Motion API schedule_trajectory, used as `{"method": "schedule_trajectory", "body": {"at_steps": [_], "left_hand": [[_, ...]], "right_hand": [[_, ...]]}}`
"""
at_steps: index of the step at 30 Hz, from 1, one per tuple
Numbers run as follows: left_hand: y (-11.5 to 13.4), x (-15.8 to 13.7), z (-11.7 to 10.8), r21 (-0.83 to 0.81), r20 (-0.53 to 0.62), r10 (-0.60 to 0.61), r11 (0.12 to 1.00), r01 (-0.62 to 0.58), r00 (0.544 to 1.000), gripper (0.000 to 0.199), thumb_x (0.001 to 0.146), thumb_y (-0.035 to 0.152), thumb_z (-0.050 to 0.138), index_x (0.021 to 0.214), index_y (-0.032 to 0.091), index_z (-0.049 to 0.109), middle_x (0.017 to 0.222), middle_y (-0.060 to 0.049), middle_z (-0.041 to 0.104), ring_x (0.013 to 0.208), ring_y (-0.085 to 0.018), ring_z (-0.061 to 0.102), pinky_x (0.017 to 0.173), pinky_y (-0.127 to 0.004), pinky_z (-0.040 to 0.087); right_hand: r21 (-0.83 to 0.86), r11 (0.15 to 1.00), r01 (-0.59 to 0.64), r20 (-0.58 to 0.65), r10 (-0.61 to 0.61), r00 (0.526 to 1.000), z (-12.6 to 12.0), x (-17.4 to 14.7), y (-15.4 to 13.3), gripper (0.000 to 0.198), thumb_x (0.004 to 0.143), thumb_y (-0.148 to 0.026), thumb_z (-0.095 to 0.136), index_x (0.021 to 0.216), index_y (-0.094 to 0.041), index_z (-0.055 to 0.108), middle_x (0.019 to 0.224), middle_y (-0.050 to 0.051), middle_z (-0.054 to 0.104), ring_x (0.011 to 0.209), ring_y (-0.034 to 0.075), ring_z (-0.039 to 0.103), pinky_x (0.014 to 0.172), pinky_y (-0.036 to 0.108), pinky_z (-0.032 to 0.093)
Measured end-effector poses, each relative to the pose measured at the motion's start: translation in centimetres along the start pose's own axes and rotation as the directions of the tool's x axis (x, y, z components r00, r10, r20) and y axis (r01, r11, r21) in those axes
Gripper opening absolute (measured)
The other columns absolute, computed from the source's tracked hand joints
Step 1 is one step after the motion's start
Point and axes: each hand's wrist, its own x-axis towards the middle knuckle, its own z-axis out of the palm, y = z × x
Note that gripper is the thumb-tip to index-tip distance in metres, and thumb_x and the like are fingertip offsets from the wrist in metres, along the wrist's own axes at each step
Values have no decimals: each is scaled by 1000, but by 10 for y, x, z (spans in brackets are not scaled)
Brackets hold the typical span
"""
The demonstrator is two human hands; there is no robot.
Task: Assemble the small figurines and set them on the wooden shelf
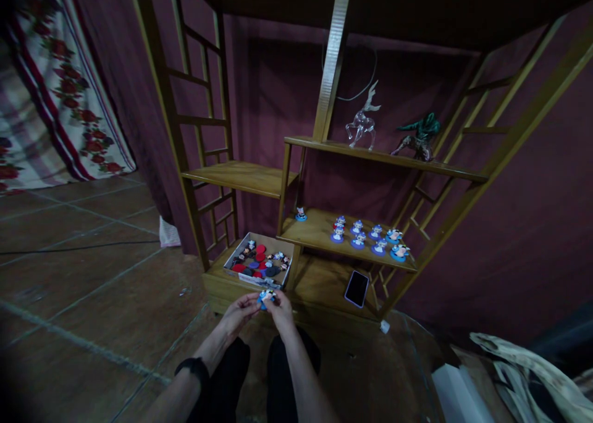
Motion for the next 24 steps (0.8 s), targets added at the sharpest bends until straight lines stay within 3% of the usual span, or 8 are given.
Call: {"method": "schedule_trajectory", "body": {"at_steps": [7, 16, 20, 24], "left_hand": [[6, -4, 4, 19, -21, -44, 999, 44, 999, 45, 51, 25, 78, 92, 16, 63, 76, -5, 66, 64, -12, 61, 62, -23, 45], [11, -8, 6, 51, -54, -53, 997, 56, 997, 46, 56, 34, 73, 96, 15, 60, 78, -8, 67, 67, -15, 63, 63, -25, 45], [11, -8, 6, 65, -48, -59, 996, 62, 997, 44, 57, 32, 73, 96, 15, 60, 79, -9, 67, 67, -15, 63, 63, -25, 46], [13, -8, 6, 75, -50, -64, 995, 68, 997, 41, 57, 32, 74, 92, 14, 62, 78, -9, 67, 67, -16, 63, 64, -26, 46]], "right_hand": [[-24, 998, 60, 32, -59, 998, -4, -1, 0, 36, 59, -43, 68, 84, -19, 62, 78, 2, 66, 70, 17, 58, 59, 27, 45], [6, 998, 55, -41, -54, 998, -18, -6, -16, 40, 57, -47, 68, 84, -17, 61, 78, 3, 65, 68, 18, 59, 56, 27, 46], [5, 997, 77, -23, -76, 997, -31, -2, -48, 39, 58, -44, 68, 86, -18, 61, 80, 4, 66, 73, 20, 60, 60, 29, 48], [-42, 984, 175, -2, -175, 984, -46, 7, -102, 40, 59, -44, 68, 89, -18, 61, 86, 6, 67, 79, 21, 61, 68, 33, 49]]}}
